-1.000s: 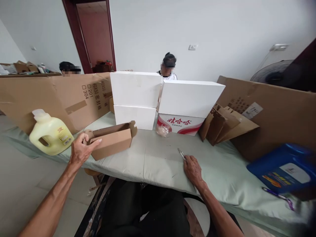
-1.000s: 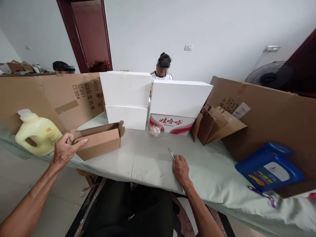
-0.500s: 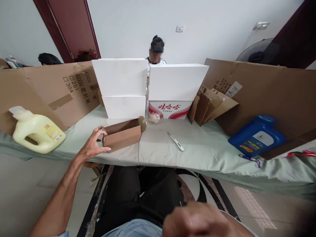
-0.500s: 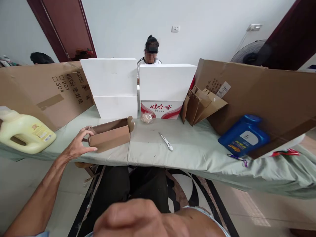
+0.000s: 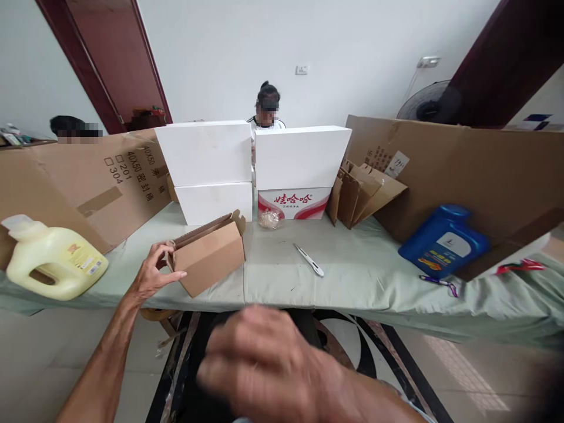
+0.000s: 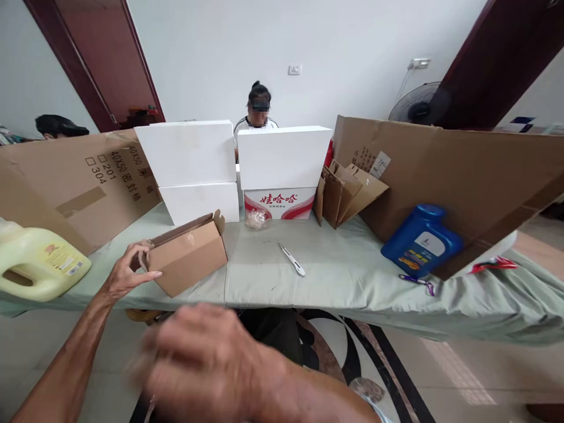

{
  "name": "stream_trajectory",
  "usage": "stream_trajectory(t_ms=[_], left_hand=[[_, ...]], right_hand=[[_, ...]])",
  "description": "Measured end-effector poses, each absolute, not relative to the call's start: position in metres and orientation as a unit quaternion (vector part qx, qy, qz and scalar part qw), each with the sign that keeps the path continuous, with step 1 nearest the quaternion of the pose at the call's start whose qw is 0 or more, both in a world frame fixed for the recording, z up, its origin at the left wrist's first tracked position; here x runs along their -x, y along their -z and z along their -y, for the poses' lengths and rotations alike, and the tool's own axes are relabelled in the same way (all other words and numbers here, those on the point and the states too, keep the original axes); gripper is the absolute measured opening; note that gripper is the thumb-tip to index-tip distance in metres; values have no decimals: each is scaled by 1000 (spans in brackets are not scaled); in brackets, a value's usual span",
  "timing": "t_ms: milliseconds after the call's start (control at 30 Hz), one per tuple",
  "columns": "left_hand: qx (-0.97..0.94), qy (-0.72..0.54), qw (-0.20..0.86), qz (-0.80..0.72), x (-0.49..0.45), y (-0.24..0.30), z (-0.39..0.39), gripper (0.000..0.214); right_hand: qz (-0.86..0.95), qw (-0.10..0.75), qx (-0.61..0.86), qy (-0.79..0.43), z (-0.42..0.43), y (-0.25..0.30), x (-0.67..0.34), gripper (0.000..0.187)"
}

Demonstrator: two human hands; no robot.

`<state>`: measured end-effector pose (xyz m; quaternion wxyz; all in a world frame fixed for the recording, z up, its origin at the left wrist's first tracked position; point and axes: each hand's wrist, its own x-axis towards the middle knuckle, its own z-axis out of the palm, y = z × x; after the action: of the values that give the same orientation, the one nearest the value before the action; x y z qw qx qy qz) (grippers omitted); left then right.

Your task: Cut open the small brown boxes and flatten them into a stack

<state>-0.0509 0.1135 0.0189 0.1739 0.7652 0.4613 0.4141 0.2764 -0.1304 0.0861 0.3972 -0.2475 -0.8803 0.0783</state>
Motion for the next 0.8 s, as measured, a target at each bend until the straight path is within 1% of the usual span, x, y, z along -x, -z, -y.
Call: stream_trajectory(t_ms=[67,133,200,333,433,533,667,733,800], left_hand=[[-760,-419,187,-460,52,-25,-105,56],[-761,-420,200,-452,51,-31,-96,55],[-766,-416,207,-445,48,-34,-89,54],[-781,-395,215,-434,37,-30,-83,53],[-793,-383,234,-412,32,-22,-82,60],[-806,-363,247,-397,31,-14,-81,65],[-801,-359,258,-403,28,-8,-79,59],[-791,-368,269,-407,24,-11,-77,57],[-781,-376,284,-410,21,-18,-76,57]], right_hand=[[838,418,346,-61,75,-76,-296,32],[797,442,407,-59,26,-62,-318,31],[782,443,436,-55,-6,-46,-337,41],[793,414,442,-68,-30,-21,-354,59],[793,401,452,-81,-34,-11,-356,67],[793,374,473,-90,-38,-7,-359,63],[793,326,502,-111,-47,-6,-365,53],[787,328,502,-140,-54,-6,-366,51],[781,352,484,-179,-60,-6,-367,51]])
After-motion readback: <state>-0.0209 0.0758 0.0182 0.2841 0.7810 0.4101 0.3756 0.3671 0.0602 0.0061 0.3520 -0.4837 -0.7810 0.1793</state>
